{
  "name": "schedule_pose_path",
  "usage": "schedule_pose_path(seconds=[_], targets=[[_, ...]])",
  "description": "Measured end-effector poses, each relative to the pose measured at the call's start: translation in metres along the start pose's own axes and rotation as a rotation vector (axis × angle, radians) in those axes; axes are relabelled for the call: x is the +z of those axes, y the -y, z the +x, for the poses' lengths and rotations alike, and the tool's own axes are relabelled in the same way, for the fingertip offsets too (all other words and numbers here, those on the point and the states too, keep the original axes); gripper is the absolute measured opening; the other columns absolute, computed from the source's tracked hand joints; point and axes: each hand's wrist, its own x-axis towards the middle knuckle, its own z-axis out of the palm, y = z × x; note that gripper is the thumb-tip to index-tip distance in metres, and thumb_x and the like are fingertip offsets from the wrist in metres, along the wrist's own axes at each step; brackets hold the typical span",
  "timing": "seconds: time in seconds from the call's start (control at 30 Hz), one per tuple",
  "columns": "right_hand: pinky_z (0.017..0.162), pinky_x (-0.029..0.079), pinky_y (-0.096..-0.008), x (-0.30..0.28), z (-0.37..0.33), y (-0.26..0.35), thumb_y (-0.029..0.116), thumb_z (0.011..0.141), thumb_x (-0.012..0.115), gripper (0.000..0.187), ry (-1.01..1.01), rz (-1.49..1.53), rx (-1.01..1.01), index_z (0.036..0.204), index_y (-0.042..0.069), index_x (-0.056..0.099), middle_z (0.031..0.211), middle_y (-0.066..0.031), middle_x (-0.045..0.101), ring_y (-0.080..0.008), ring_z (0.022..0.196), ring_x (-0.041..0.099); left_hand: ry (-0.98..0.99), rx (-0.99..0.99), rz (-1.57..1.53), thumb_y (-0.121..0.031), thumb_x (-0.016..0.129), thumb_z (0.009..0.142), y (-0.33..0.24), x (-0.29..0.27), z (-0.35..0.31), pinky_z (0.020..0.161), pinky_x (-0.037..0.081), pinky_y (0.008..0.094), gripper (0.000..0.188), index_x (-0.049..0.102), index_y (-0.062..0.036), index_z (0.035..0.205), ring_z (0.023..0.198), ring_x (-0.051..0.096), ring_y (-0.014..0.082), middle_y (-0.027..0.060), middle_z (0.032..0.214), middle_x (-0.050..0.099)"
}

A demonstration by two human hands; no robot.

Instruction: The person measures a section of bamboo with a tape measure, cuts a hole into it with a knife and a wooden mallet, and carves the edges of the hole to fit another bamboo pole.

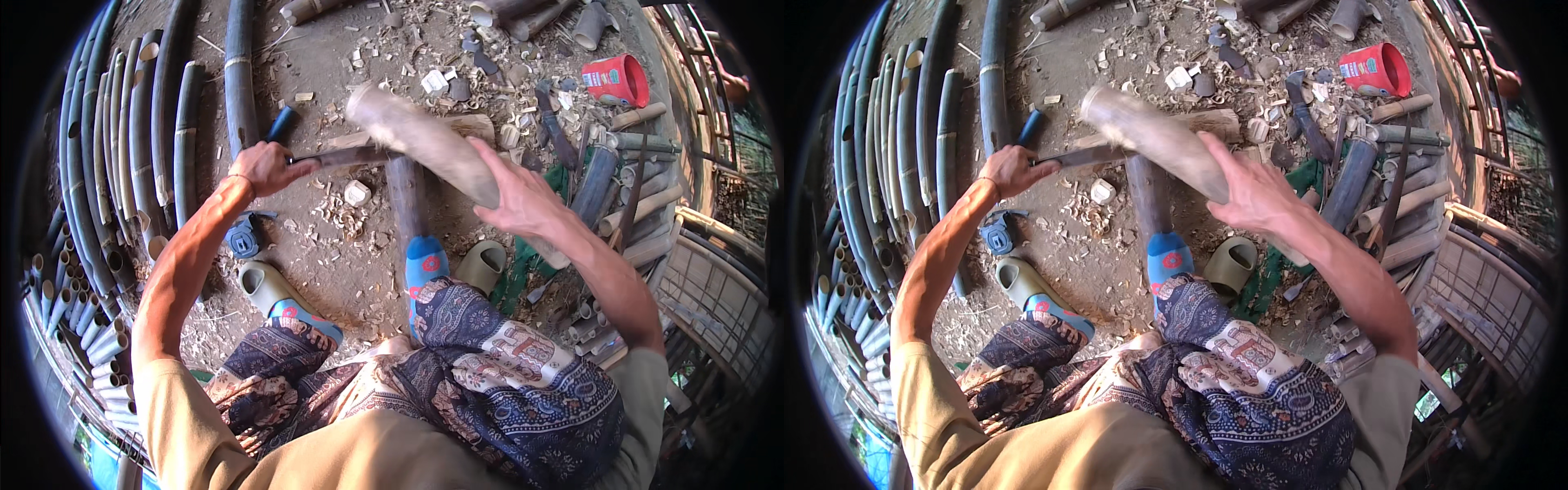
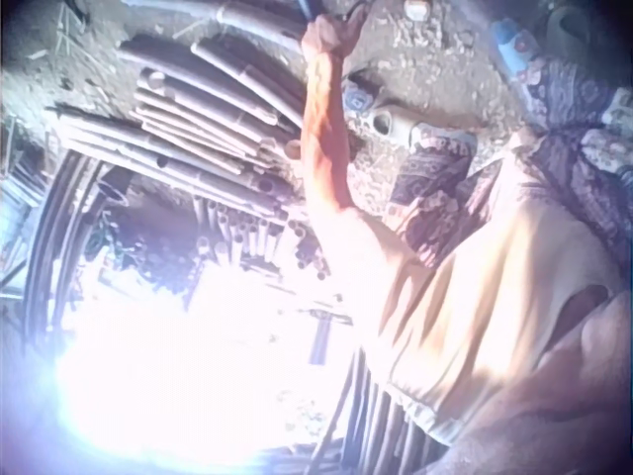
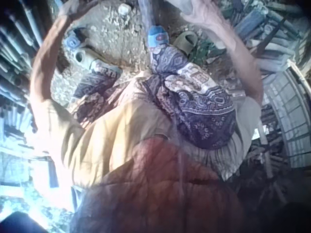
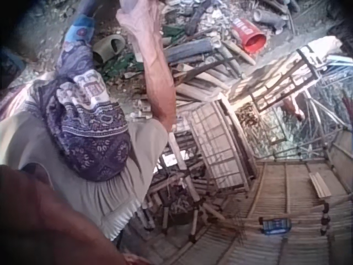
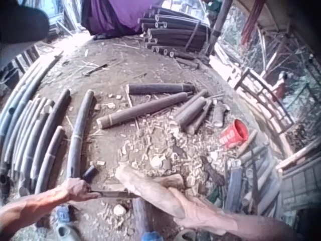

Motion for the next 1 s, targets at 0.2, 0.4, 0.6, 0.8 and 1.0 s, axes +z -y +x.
schedule_pose_path(seconds=[0.2, 0.4, 0.6, 0.8, 1.0], targets=[[0.094, 0.051, -0.0422, -0.059, 0.025, 0.027, 0.019, 0.078, 0.074, 0.07, -0.558, 0.24, -0.194, 0.138, 0.007, 0.04, 0.117, -0.0205, 0.059, -0.032, 0.101, 0.064, 0.03, -0.057, 0.009, -0.076, 0.055, 0.077, 0.012, 0.002, -0.01, 0.073, 0.051, 0.0449, 0.075, 0.073, -0.0031, 0.083, 0.079, 0.067, 0.0369, 0.0203, 0.072, 0.066], [0.078, 0.057, -0.0427, 0.011, -0.023, -0.012, 0.024, 0.075, 0.075, 0.092, 0.234, -0.254, 0.005, 0.151, 0.017, 0.022, 0.122, -0.0295, 0.054, -0.0383, 0.095, 0.065, 0.031, -0.001, 0.035, -0.077, 0.052, 0.078, -0.003, -0.006, 0.002, 0.072, 0.051, 0.0453, 0.078, 0.072, -0.0021, 0.081, 0.077, 0.067, 0.0377, 0.0202, 0.07, 0.065], [0.101, 0.044, -0.0411, -0.017, -0.011, 0.012, 0.018, 0.074, 0.075, 0.089, -0.579, 0.075, -0.218, 0.147, 0.004, 0.025, 0.128, -0.0273, 0.052, -0.0369, 0.117, 0.055, -0.047, 0.058, 0.003, -0.074, 0.054, 0.08, 0.008, -0.001, -0.004, 0.068, 0.052, 0.0444, 0.075, 0.072, -0.0012, 0.08, 0.071, 0.067, 0.036, 0.0191, 0.067, 0.065], [0.098, 0.044, -0.0434, -0.008, -0.041, 0.01, 0.015, 0.074, 0.074, 0.09, 0.217, -0.265, 0.145, 0.149, 0.01, 0.024, 0.132, -0.0228, 0.051, -0.0373, 0.118, 0.055, -0.043, 0.012, -0.005, -0.074, 0.054, 0.079, 0.009, 0.001, 0.011, 0.072, 0.052, 0.0443, 0.075, 0.073, -0.0017, 0.085, 0.076, 0.068, 0.0359, 0.0218, 0.069, 0.065], [0.094, 0.048, -0.0445, -0.013, -0.151, -0.052, 0.018, 0.072, 0.074, 0.097, -0.074, -0.083, 0.286, 0.151, 0.013, 0.017, 0.121, -0.0297, 0.056, -0.0434, 0.11, 0.059, 0.006, -0.034, -0.029, -0.078, 0.051, 0.079, 0.017, 0.015, 0.006, 0.055, 0.05, 0.0385, 0.077, 0.066, -0.0032, 0.067, 0.055, 0.065, 0.0215, 0.0077, 0.054, 0.059]])
